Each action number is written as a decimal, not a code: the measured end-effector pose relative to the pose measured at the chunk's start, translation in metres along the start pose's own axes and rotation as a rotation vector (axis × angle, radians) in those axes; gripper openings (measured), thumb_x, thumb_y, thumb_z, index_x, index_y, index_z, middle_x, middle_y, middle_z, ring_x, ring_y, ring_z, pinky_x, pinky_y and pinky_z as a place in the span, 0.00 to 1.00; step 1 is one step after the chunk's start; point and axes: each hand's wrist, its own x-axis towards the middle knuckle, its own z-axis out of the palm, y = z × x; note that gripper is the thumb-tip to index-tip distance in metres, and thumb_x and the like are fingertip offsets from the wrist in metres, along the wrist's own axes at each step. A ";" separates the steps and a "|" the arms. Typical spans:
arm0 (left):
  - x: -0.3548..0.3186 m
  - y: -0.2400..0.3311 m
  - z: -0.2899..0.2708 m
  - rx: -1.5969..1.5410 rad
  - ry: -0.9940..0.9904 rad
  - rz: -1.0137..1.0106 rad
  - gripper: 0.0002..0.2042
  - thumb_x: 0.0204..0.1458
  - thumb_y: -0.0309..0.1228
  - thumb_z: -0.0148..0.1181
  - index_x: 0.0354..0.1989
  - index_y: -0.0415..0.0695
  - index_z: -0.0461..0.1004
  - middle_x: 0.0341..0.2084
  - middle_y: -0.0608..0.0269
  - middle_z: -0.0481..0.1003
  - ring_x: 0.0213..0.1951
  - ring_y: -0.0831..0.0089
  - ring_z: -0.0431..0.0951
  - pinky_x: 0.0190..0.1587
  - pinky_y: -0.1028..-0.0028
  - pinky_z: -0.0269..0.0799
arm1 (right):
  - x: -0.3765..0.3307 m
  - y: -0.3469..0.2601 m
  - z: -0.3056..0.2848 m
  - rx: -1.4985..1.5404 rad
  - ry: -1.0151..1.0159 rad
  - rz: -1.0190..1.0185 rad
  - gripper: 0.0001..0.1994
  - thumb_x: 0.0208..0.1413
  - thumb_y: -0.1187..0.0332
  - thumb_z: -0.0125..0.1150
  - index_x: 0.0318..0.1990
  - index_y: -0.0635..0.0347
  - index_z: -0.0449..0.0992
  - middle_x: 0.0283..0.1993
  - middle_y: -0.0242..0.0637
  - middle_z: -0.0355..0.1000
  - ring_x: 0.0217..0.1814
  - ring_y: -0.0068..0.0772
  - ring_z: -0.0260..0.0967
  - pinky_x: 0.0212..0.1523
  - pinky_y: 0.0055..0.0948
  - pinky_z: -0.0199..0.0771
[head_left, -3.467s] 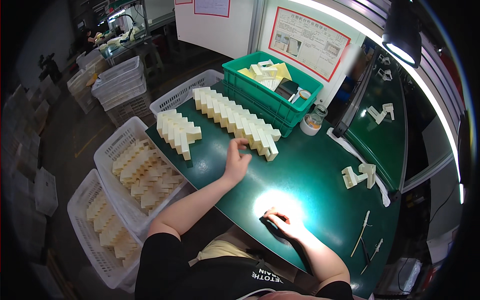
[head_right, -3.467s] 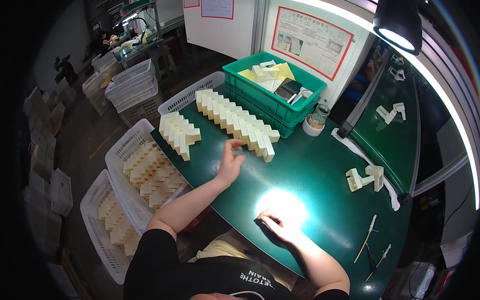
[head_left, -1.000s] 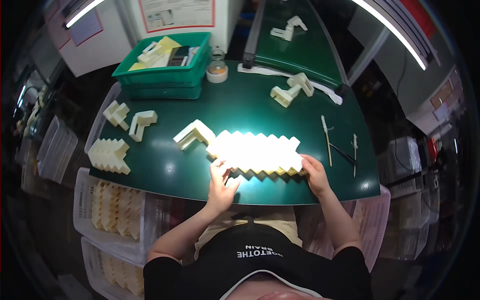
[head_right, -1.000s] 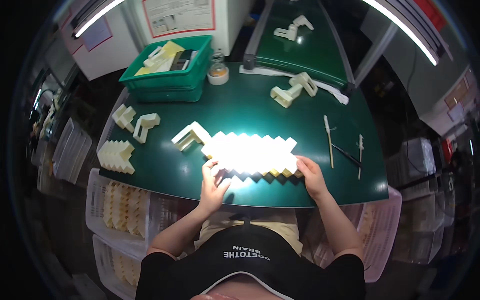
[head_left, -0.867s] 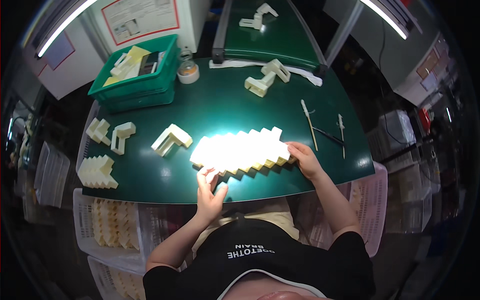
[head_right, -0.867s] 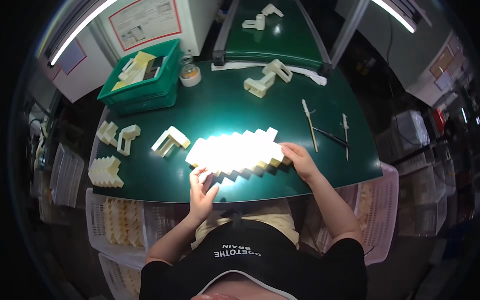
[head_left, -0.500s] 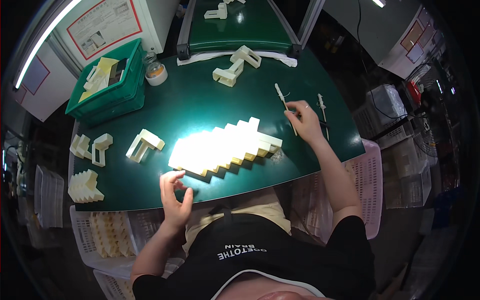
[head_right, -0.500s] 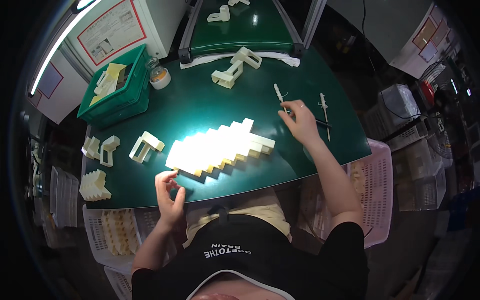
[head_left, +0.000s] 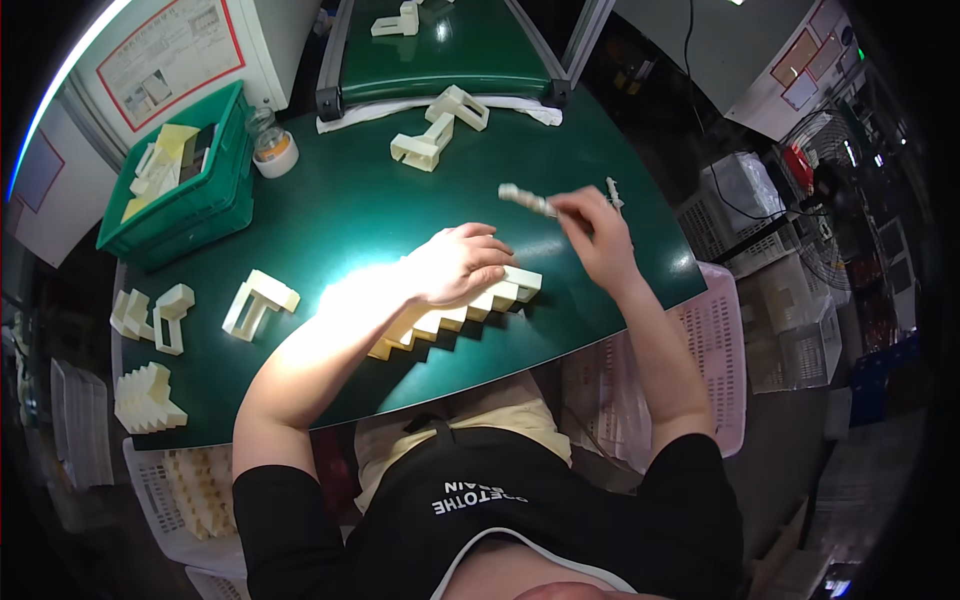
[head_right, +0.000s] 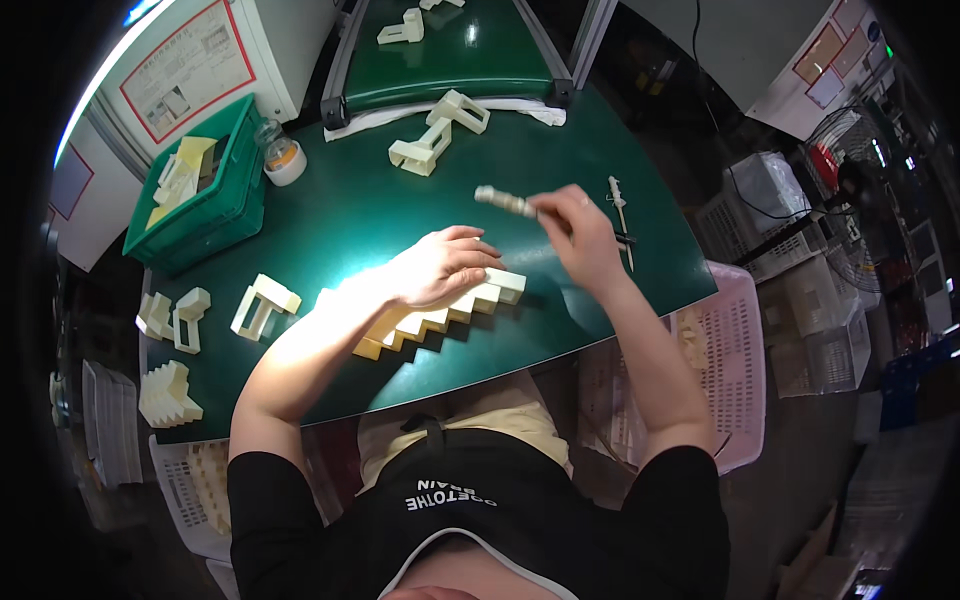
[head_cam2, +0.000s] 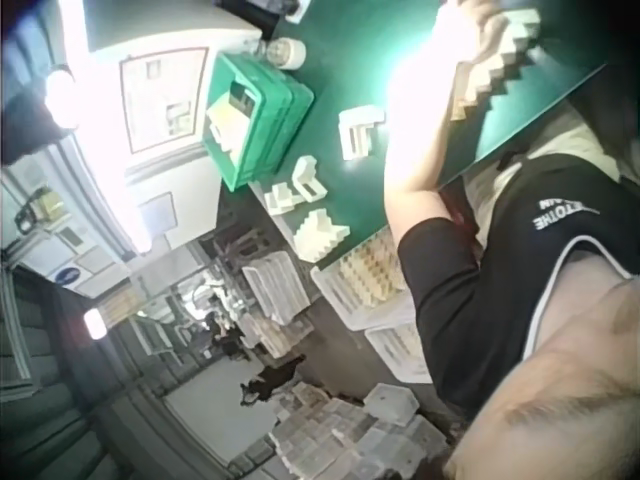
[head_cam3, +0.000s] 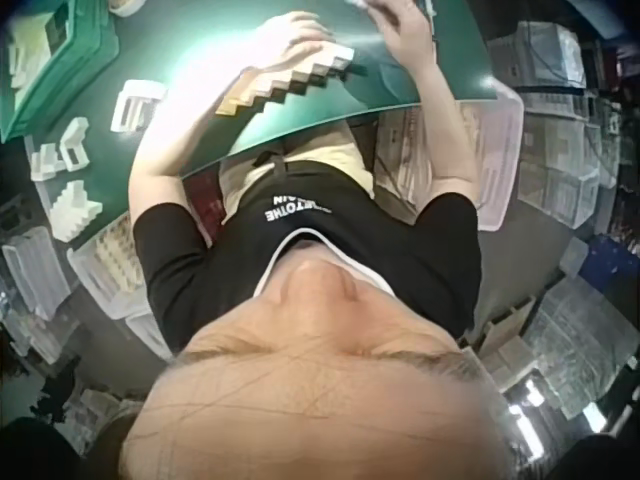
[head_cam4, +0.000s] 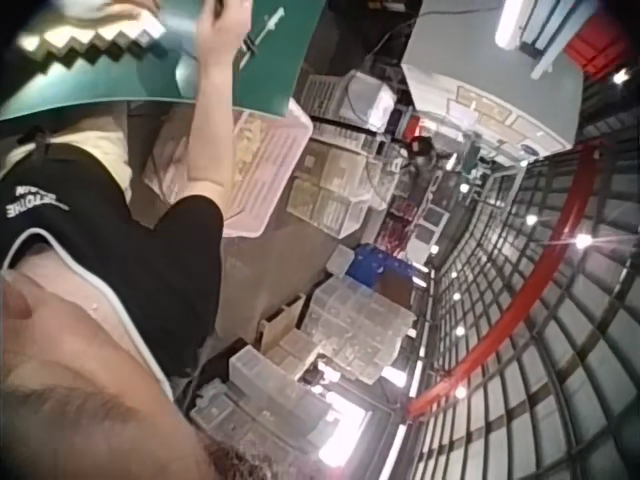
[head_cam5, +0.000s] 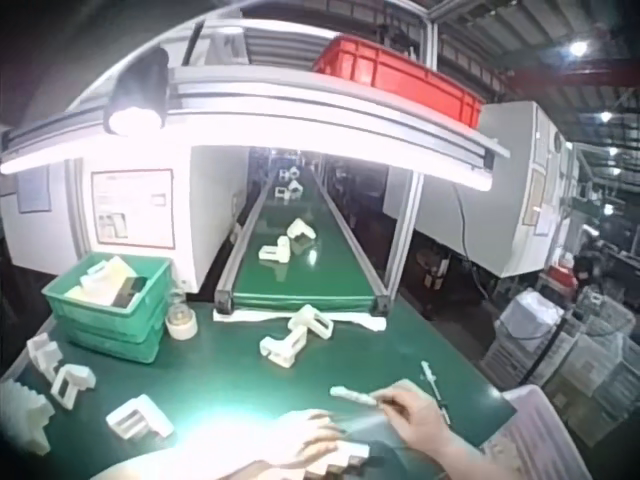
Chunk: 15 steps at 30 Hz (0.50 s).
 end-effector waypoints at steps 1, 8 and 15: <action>0.000 -0.002 0.002 0.017 0.012 -0.017 0.15 0.61 0.40 0.48 0.48 0.47 0.76 0.48 0.61 0.74 0.60 0.54 0.64 0.60 0.58 0.61 | -0.026 -0.012 -0.005 0.038 -0.118 0.005 0.11 0.50 0.82 0.60 0.40 0.60 0.77 0.35 0.36 0.69 0.32 0.31 0.68 0.33 0.26 0.68; 0.008 -0.005 0.010 -0.011 0.029 -0.003 0.14 0.62 0.37 0.48 0.43 0.43 0.77 0.44 0.61 0.77 0.59 0.52 0.65 0.59 0.59 0.64 | -0.117 -0.036 0.045 -0.202 -0.075 -0.062 0.09 0.45 0.79 0.67 0.35 0.61 0.78 0.32 0.40 0.70 0.29 0.37 0.71 0.28 0.31 0.71; -0.002 0.003 0.009 -0.045 0.011 -0.023 0.14 0.62 0.37 0.47 0.43 0.43 0.77 0.43 0.62 0.76 0.59 0.53 0.65 0.60 0.60 0.62 | -0.080 -0.019 0.008 -0.308 0.370 -0.148 0.13 0.43 0.85 0.66 0.37 0.61 0.76 0.34 0.45 0.71 0.28 0.40 0.71 0.25 0.30 0.71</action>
